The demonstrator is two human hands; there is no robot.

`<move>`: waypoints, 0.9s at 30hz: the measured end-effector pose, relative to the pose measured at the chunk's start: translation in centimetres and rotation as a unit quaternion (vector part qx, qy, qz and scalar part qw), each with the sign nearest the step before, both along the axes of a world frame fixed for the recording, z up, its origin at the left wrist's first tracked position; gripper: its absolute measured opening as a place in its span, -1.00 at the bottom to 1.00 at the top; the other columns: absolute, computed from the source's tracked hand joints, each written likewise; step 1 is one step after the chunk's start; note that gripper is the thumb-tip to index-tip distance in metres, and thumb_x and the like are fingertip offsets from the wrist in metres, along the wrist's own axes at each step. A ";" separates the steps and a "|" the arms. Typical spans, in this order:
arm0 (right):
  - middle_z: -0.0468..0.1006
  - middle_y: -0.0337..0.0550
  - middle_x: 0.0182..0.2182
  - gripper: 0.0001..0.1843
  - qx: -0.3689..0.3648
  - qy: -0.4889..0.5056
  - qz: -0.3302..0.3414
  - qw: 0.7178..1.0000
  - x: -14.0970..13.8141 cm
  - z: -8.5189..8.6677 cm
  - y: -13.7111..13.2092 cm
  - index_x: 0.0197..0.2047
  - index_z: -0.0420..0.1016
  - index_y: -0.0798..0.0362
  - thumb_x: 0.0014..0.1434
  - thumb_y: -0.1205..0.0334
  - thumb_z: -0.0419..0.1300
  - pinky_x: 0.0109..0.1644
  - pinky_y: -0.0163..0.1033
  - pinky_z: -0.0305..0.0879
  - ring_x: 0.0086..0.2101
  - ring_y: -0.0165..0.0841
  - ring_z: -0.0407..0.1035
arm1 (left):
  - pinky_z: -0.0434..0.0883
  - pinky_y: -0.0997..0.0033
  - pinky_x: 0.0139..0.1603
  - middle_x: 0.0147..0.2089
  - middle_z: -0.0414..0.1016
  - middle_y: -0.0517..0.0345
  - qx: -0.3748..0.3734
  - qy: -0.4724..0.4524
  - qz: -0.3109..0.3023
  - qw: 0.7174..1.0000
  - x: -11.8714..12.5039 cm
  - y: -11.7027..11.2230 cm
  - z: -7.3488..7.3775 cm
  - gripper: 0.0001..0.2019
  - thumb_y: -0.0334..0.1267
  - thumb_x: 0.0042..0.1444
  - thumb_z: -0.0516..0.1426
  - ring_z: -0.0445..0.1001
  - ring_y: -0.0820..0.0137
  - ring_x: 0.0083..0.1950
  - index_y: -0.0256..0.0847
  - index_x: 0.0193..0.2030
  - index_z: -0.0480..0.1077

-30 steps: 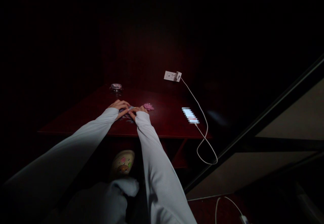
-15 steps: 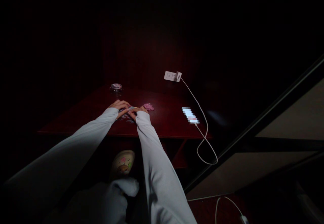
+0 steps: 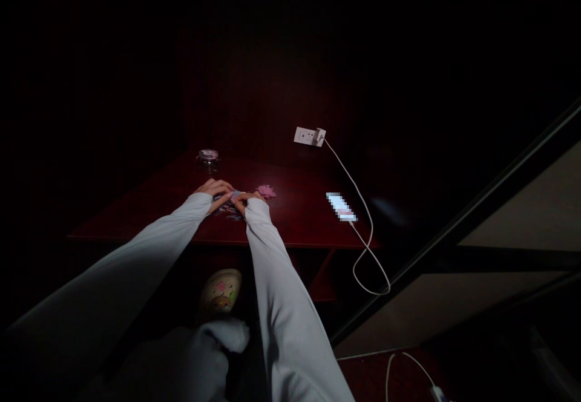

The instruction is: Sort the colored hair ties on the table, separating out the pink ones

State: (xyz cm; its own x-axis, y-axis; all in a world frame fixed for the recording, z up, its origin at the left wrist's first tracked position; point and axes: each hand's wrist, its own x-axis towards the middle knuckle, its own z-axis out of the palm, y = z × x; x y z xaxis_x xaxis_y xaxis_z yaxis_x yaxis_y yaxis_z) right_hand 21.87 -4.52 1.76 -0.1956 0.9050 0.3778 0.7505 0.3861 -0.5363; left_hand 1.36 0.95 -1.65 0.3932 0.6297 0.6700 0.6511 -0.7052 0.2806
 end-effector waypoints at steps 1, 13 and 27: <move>0.79 -0.18 -0.12 -0.80 0.000 0.008 -0.001 1.000 0.0 0.0 0.0 -0.08 0.84 -0.07 0.39 0.05 0.40 0.16 -0.20 0.37 -0.06 -0.25 0.49 | 0.46 0.19 0.10 0.11 0.68 0.09 -0.005 0.006 -0.003 1.000 -0.1 0.1 0.0 -0.67 -0.01 0.47 0.08 0.44 0.20 -0.01 -0.06 -0.05 0.65; 0.79 -0.16 -0.17 -0.82 -0.007 0.037 0.007 0.999 0.2 0.1 0.0 -0.13 0.83 -0.03 0.37 0.10 0.40 0.14 -0.22 0.39 -0.09 -0.26 0.51 | 0.48 0.19 0.13 0.15 0.67 0.09 -0.019 0.019 -0.016 1.000 -0.4 0.2 0.2 -0.62 0.04 0.51 0.03 0.47 0.19 0.03 -0.03 0.04 0.65; 0.79 -0.19 -0.20 -0.79 -0.009 0.040 0.007 0.999 0.3 0.3 -0.2 -0.16 0.83 -0.05 0.35 0.03 0.41 0.14 -0.21 0.44 -0.13 -0.27 0.54 | 0.44 0.19 0.13 0.19 0.65 0.10 -0.021 0.016 -0.037 0.999 -0.6 -1.4 1.2 -0.67 -0.03 0.52 0.04 0.46 0.20 0.06 -0.06 -0.04 0.62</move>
State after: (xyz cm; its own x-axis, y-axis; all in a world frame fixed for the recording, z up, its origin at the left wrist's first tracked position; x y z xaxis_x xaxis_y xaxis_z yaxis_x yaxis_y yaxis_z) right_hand 22.13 -4.70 2.04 -0.1788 0.9089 0.3766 0.6991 0.3867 -0.6014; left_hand 0.79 -0.45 -0.41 0.4606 0.6246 0.6307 0.6061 -0.7404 0.2906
